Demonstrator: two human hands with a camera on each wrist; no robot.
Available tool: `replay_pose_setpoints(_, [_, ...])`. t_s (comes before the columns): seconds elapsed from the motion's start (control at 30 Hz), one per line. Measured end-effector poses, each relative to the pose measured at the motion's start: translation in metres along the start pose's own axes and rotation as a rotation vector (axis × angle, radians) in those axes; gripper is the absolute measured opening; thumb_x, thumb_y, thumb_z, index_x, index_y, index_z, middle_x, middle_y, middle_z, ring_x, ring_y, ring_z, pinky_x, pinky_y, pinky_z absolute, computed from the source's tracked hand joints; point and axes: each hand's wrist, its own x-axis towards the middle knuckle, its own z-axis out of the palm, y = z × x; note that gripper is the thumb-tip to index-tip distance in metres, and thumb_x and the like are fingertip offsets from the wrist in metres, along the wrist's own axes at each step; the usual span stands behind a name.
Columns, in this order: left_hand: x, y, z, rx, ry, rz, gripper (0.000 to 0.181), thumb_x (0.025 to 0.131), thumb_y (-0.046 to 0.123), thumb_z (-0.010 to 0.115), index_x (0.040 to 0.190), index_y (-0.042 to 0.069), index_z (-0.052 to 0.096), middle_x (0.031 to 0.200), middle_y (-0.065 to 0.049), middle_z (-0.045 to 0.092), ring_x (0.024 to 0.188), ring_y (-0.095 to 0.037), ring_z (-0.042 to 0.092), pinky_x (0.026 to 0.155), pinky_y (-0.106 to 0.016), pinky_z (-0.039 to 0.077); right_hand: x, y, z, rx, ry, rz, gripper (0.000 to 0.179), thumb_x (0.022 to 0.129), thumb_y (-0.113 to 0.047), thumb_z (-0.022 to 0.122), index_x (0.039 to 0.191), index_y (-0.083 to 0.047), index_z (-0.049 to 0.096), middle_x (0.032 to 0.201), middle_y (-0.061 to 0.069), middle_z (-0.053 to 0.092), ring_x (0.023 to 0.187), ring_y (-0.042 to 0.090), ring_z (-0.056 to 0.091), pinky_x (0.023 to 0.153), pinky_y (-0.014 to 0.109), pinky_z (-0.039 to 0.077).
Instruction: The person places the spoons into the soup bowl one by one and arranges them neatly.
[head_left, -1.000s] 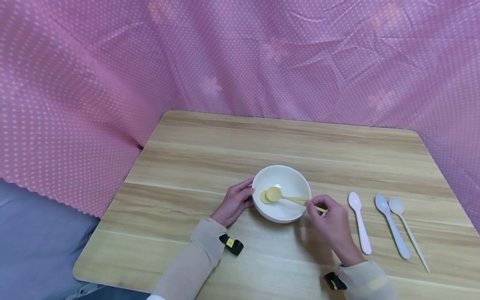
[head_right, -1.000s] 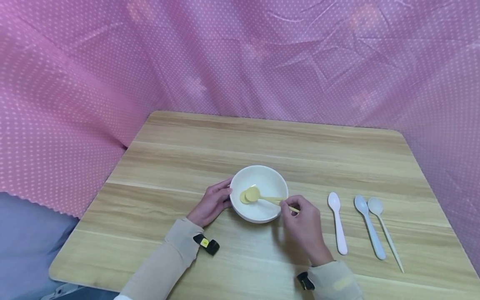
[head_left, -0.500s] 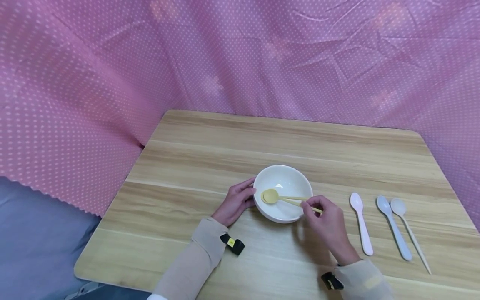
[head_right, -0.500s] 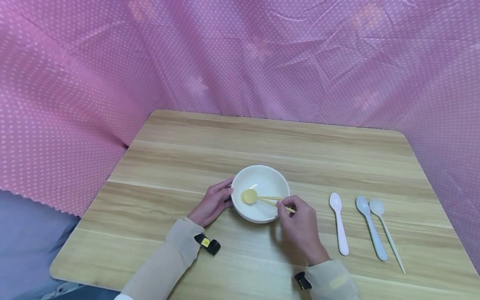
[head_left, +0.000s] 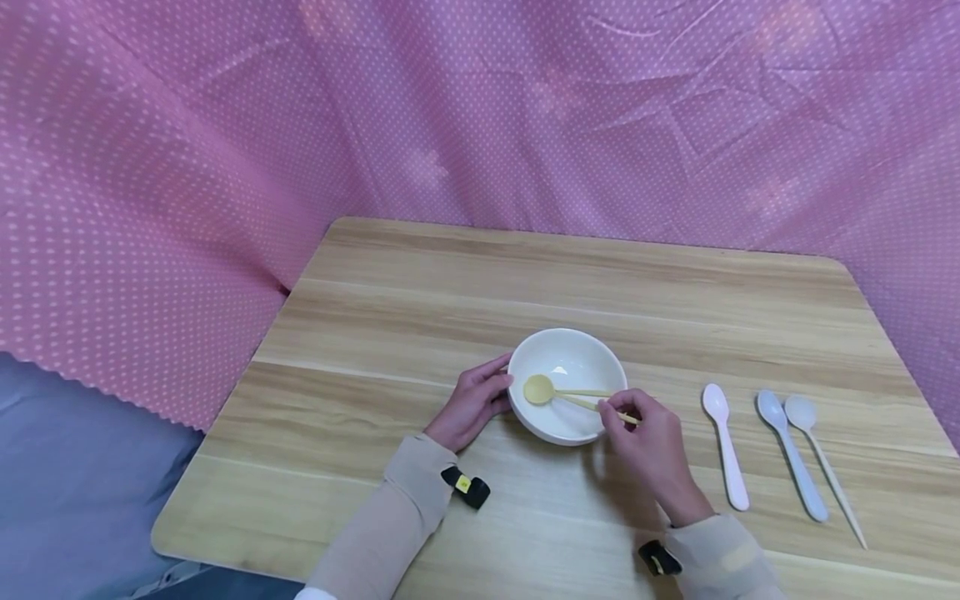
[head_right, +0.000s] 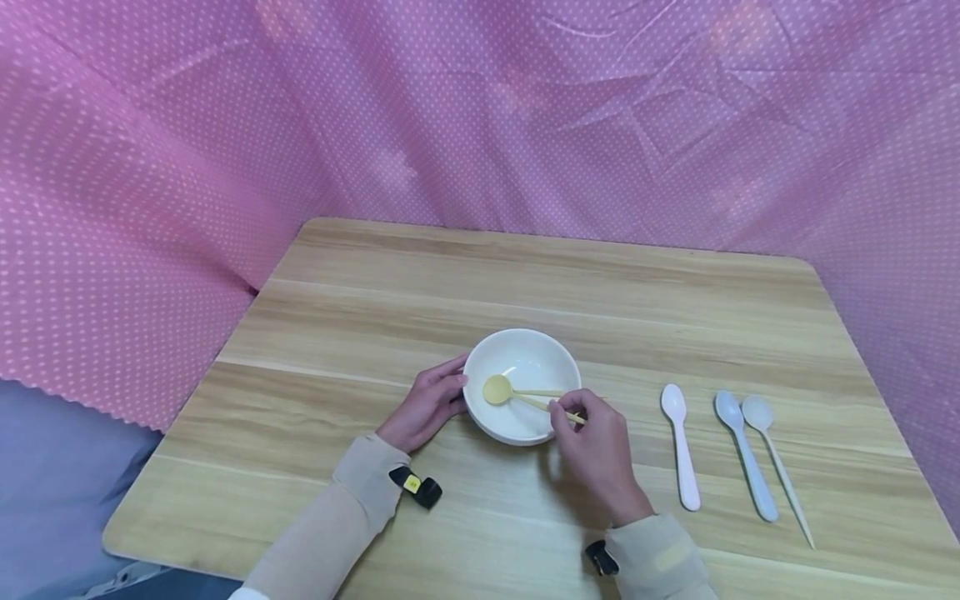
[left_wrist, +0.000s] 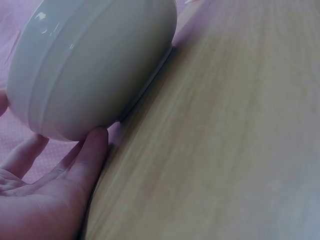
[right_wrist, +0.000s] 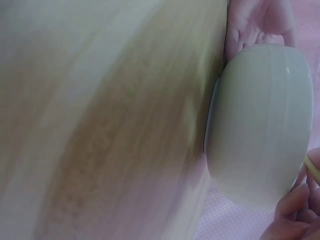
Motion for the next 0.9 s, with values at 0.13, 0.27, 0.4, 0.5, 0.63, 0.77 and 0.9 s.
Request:
replay_pose_setpoints(0.13, [0.0000,0.0002,-0.0001,-0.002,-0.013,0.009,0.056,0.090,0.016,0.059,0.142,0.012,0.041,0.146,-0.010,0.041,0.118,-0.021,0.054,0.092,-0.033,0.050,-0.0002,0.0000,-0.0004,0.000,0.004,-0.009,0.011,0.087,-0.014,0.064,0.086,-0.003,0.065,0.091,0.012,0.069,0.091,0.026,0.066,0.068,0.016,0.051])
replay_pose_setpoints(0.27, [0.0000,0.0003,0.0000,0.001,-0.014,0.011,0.055,0.089,0.017,0.059,0.142,0.012,0.042,0.145,-0.010,0.043,0.119,-0.023,0.053,0.092,-0.032,0.050,-0.0005,0.0008,-0.0007,-0.003,0.006,-0.027,0.010,0.087,-0.013,0.065,0.086,-0.004,0.065,0.091,0.012,0.068,0.089,0.026,0.066,0.068,0.018,0.052])
replay_pose_setpoints(0.4, [-0.0005,0.0009,0.0002,0.006,-0.012,0.004,0.056,0.089,0.018,0.059,0.142,0.013,0.042,0.146,-0.010,0.042,0.121,-0.023,0.052,0.093,-0.033,0.050,-0.0008,0.0014,-0.0010,-0.018,-0.006,-0.030,0.009,0.086,-0.014,0.065,0.087,-0.005,0.064,0.092,0.011,0.068,0.088,0.024,0.065,0.069,0.024,0.054])
replay_pose_setpoints(0.5, [-0.0005,0.0012,0.0005,0.008,-0.012,0.003,0.056,0.089,0.018,0.060,0.142,0.013,0.042,0.146,-0.009,0.042,0.121,-0.023,0.052,0.093,-0.033,0.049,-0.0011,0.0018,-0.0013,-0.026,-0.016,-0.031,0.008,0.086,-0.014,0.066,0.087,-0.006,0.064,0.093,0.010,0.067,0.088,0.023,0.064,0.070,0.029,0.055])
replay_pose_setpoints(0.63, [-0.0008,0.0011,0.0008,0.009,-0.008,0.003,0.056,0.089,0.019,0.060,0.142,0.013,0.043,0.145,-0.009,0.043,0.119,-0.022,0.053,0.092,-0.031,0.050,-0.0018,0.0025,-0.0018,-0.026,-0.017,-0.044,0.007,0.086,-0.013,0.066,0.088,-0.006,0.064,0.092,0.009,0.067,0.086,0.022,0.063,0.069,0.026,0.055])
replay_pose_setpoints(0.77, [-0.0012,0.0009,0.0011,0.010,-0.008,0.004,0.056,0.089,0.018,0.059,0.142,0.012,0.042,0.145,-0.010,0.042,0.117,-0.021,0.054,0.091,-0.030,0.050,-0.0029,0.0035,-0.0025,-0.036,0.005,-0.069,0.006,0.085,-0.012,0.067,0.086,-0.007,0.065,0.086,0.006,0.067,0.077,0.018,0.058,0.063,0.019,0.050])
replay_pose_setpoints(0.9, [-0.0011,0.0010,0.0014,0.010,-0.003,0.002,0.055,0.089,0.019,0.059,0.142,0.013,0.042,0.146,-0.010,0.042,0.119,-0.022,0.053,0.091,-0.031,0.050,-0.0038,0.0042,-0.0032,-0.047,0.033,-0.091,0.004,0.084,-0.011,0.068,0.084,-0.008,0.065,0.080,0.004,0.066,0.068,0.015,0.050,0.058,0.020,0.043])
